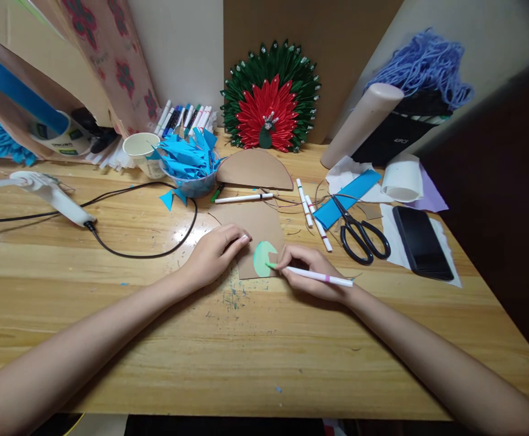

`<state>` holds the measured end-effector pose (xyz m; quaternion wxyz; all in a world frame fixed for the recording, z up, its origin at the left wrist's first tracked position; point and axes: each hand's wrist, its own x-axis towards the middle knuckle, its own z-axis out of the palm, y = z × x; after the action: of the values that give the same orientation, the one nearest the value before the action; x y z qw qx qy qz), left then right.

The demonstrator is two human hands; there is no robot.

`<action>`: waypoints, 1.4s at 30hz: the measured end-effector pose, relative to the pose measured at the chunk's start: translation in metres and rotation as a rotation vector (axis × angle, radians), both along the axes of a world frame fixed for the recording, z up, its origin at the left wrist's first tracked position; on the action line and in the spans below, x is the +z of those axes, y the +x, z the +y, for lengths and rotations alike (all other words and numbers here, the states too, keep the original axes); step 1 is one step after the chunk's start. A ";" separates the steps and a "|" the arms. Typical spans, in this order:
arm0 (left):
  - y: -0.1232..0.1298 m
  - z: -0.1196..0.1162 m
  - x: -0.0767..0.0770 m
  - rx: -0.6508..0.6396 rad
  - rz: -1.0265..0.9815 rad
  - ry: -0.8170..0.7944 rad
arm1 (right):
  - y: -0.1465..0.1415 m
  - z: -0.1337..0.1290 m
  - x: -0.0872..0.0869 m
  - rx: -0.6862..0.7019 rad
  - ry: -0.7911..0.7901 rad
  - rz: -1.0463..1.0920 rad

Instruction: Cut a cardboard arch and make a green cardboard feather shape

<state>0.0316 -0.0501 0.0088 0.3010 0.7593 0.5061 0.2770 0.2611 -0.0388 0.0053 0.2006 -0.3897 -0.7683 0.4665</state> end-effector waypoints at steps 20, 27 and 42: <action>0.000 0.001 -0.001 -0.008 -0.003 0.005 | 0.000 -0.002 0.001 -0.011 0.094 0.018; 0.000 0.000 -0.001 -0.002 -0.006 0.007 | 0.001 -0.001 0.002 0.032 0.077 0.001; 0.000 0.001 -0.001 -0.005 0.003 0.010 | 0.002 0.000 0.001 0.023 0.054 0.014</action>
<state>0.0316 -0.0496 0.0082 0.2970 0.7626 0.5032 0.2774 0.2632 -0.0390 0.0064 0.2111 -0.3718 -0.7837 0.4505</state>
